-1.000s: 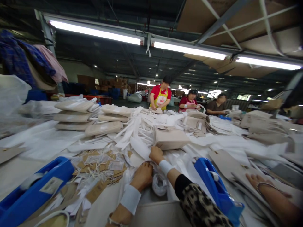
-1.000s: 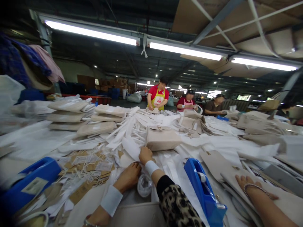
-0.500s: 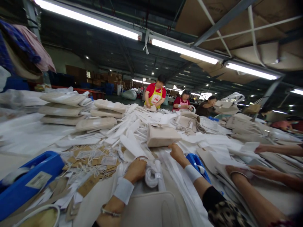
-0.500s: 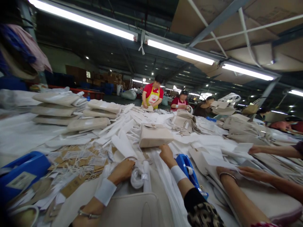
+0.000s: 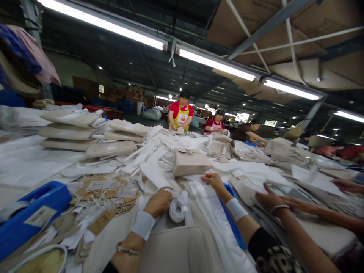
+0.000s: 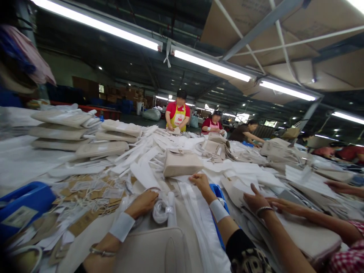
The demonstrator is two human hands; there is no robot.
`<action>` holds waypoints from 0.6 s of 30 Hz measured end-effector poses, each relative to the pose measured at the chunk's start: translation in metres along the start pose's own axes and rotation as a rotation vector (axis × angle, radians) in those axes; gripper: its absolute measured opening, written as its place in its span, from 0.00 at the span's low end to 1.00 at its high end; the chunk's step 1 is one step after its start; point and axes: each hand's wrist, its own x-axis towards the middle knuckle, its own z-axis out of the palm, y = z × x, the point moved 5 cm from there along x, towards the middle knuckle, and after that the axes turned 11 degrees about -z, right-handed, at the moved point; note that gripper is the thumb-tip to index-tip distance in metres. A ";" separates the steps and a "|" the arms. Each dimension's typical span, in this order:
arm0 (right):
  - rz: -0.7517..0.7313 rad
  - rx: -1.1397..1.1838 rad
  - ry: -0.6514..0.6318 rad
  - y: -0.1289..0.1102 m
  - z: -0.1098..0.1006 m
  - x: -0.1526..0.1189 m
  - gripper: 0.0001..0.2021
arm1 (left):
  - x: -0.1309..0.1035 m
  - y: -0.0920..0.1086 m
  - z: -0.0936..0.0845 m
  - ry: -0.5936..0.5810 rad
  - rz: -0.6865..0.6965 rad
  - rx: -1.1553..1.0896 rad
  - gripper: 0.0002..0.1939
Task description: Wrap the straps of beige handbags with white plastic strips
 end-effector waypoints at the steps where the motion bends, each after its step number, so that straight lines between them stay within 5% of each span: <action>1: 0.012 0.036 0.001 0.000 -0.001 -0.003 0.12 | 0.000 0.000 0.001 0.003 0.009 -0.002 0.15; 18: 0.158 0.373 0.034 -0.034 -0.032 -0.058 0.21 | 0.003 -0.004 -0.002 0.088 -0.009 -0.186 0.09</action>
